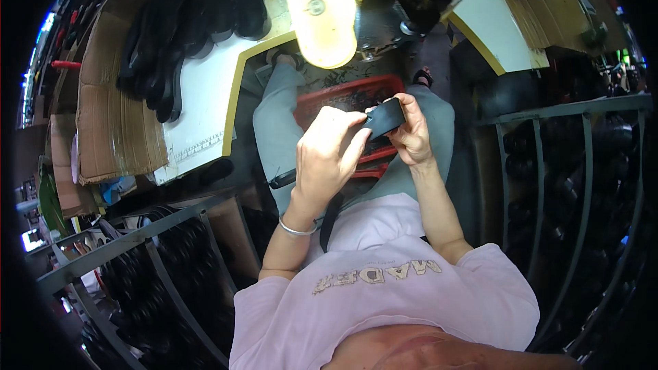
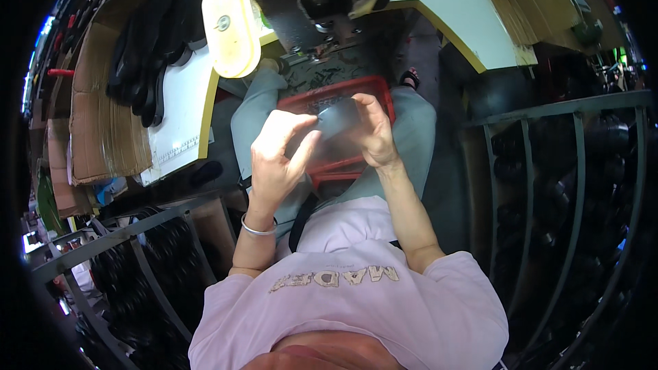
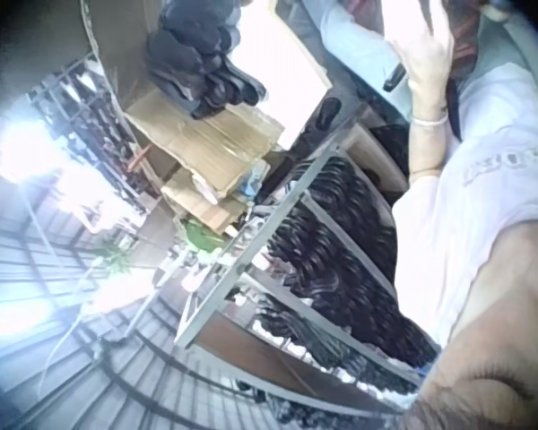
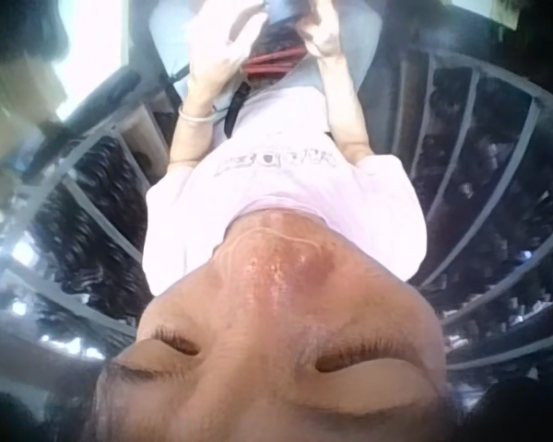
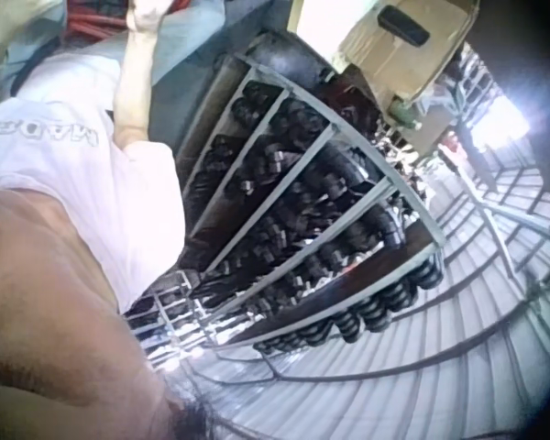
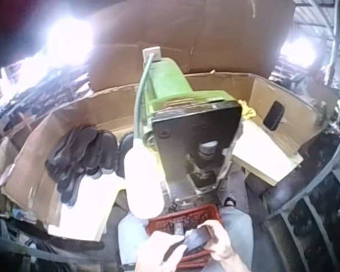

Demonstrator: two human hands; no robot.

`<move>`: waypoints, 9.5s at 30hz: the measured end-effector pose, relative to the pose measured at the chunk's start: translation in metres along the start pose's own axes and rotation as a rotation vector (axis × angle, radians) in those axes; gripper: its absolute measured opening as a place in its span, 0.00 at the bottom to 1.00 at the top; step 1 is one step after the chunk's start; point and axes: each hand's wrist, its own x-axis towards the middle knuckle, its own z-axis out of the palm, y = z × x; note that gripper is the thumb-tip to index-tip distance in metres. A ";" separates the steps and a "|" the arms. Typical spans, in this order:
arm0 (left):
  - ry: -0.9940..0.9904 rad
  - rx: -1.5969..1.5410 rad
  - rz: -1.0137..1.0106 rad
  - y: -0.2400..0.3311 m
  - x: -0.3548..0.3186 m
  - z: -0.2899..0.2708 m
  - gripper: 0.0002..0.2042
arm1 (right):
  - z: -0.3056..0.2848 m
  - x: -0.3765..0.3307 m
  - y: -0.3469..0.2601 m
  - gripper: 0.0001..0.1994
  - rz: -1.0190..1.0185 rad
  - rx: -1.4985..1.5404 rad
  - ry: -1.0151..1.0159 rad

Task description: The person uses a green bench grinder to smooth the soles of black shoes. They pick up shoes from a nearby shelf, press the soles against the rotating grinding wheel, and then place the shoes back on the shelf. The process is repeated for multiple shoes.

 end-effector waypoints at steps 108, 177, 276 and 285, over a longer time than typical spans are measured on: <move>-0.263 -0.523 -0.441 -0.049 0.026 -0.006 0.04 | -0.003 0.016 0.004 0.33 -0.023 -0.105 0.004; 0.036 0.480 0.023 -0.038 0.003 -0.014 0.14 | 0.068 0.053 0.026 0.35 -0.051 -0.151 0.241; 0.136 -1.186 -0.449 -0.030 0.025 0.068 0.23 | -0.039 0.072 -0.182 0.22 -0.309 -0.583 0.387; 0.248 -1.025 -0.434 -0.033 0.017 0.020 0.25 | -0.001 0.086 -0.154 0.18 -0.209 -0.474 0.254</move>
